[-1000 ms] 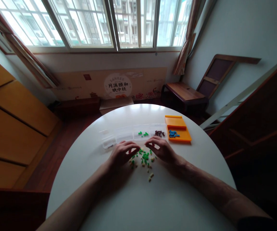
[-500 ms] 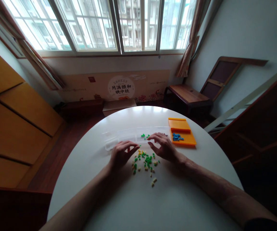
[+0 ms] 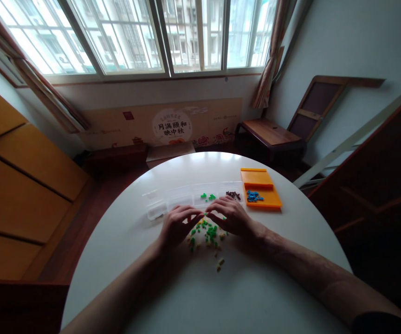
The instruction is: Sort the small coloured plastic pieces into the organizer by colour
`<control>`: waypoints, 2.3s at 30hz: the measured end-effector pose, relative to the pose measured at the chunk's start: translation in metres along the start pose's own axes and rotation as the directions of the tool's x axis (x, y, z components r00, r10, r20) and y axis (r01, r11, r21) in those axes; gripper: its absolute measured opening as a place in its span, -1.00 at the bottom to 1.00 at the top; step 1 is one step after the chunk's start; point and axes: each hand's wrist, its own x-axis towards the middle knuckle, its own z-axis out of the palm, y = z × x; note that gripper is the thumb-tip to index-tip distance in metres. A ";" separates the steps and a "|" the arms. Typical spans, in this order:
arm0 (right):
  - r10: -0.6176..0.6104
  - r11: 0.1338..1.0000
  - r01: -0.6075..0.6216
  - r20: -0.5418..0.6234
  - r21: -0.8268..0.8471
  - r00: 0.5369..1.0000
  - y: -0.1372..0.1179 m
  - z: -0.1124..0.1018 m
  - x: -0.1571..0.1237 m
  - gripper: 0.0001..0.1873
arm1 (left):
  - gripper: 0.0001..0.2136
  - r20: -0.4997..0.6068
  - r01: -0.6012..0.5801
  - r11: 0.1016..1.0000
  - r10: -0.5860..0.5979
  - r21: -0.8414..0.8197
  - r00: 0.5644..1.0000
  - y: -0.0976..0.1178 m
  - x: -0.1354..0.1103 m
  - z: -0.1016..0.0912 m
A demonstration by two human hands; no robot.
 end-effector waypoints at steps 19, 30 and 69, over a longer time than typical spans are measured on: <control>0.275 0.944 -0.299 -0.163 -0.141 0.947 0.019 0.006 0.000 -0.96 | -0.92 0.392 -0.013 0.999 0.024 -0.031 0.920 -0.006 -0.005 -0.048; 0.233 0.964 -0.249 -0.151 -0.097 0.961 0.011 0.001 0.002 -0.92 | -0.94 0.413 0.015 0.998 0.009 -0.055 0.911 -0.002 -0.005 -0.044; 0.254 0.957 -0.276 -0.196 -0.090 0.947 0.013 0.010 0.004 -0.88 | -0.92 0.492 0.091 0.988 -0.019 -0.122 0.870 -0.009 -0.001 -0.057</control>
